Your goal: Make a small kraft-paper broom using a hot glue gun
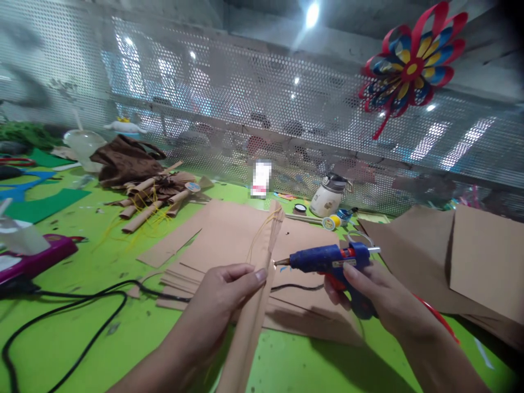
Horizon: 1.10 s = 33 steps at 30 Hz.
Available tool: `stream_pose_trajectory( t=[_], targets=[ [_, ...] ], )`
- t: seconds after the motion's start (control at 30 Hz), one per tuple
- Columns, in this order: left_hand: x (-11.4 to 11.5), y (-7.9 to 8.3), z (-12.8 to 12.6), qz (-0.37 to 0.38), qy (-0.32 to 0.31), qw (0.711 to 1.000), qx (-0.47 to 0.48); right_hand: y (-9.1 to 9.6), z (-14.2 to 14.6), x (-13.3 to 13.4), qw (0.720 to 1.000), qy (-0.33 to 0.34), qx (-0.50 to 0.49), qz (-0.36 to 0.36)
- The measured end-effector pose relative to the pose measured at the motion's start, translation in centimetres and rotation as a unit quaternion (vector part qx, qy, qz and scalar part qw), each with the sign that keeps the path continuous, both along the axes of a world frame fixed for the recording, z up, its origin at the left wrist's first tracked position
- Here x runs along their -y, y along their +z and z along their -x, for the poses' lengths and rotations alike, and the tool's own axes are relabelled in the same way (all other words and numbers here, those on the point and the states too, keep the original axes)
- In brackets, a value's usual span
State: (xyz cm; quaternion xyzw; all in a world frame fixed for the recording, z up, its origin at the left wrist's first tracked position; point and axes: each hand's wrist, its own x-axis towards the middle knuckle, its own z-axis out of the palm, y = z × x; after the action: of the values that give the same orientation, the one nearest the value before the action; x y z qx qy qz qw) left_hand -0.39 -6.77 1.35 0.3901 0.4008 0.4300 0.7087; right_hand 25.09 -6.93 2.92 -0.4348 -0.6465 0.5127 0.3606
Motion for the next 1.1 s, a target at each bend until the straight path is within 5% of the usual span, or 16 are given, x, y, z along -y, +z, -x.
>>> stream_pose_trajectory(
  t=[0.53, 0.87, 1.1],
  targets=[
    [0.15, 0.00, -0.09, -0.013, 0.020, 1.000, -0.020, 0.10, 0.59, -0.21, 0.999, -0.031, -0.015, 0.009],
    [-0.09, 0.02, -0.08, 0.004, 0.010, 1.000, -0.001, 0.49, -0.04, 0.17, 1.000, 0.026, 0.013, 0.002],
    [0.04, 0.22, -0.16, 0.005, 0.019, 0.999, -0.026, -0.27, 0.20, -0.02, 1.000, -0.015, 0.000, 0.006]
  ],
)
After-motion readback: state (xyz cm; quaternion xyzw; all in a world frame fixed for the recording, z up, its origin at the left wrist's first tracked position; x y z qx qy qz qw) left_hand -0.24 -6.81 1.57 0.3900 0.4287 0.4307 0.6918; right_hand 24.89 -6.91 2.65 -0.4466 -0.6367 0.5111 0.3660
